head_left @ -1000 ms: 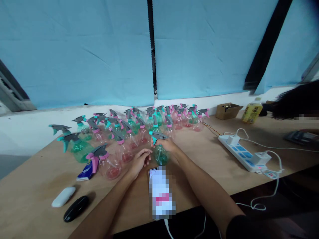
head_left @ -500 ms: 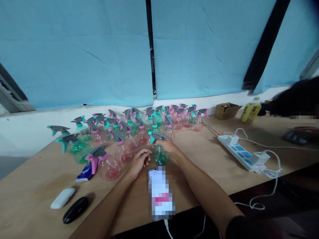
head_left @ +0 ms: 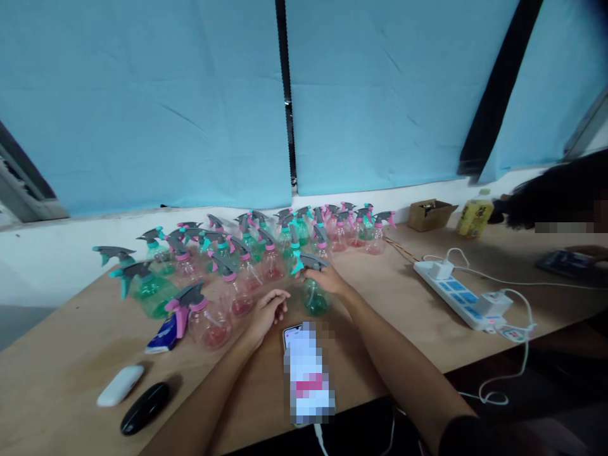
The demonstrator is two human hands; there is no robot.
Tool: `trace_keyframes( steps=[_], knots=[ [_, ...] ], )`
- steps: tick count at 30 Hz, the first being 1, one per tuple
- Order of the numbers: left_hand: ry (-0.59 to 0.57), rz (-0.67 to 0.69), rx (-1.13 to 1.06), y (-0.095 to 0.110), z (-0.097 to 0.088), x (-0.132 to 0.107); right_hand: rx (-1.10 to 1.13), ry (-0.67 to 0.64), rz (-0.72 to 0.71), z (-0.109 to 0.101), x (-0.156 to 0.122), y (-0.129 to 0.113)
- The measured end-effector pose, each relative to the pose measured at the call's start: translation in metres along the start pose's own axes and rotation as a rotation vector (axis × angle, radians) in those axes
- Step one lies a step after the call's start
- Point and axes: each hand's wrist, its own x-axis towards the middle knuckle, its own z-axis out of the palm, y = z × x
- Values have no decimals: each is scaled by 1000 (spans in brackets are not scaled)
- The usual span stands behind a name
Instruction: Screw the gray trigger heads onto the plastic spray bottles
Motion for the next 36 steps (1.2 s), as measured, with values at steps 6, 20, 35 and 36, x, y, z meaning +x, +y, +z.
trace_keyframes(
  steps=[6, 20, 35, 36],
  knots=[
    [-4, 12, 9, -2, -1, 1, -123, 161, -19, -46, -14, 9],
    [-7, 23, 16, -9, -2, 3, -968, 781, -42, -76, -30, 46],
    [-19, 11, 36, -8, -2, 1, -1067, 684, -423, -52, -40, 21],
    [-15, 10, 35, -8, -2, 1, -1057, 527, -471, -47, -41, 18]
  ],
)
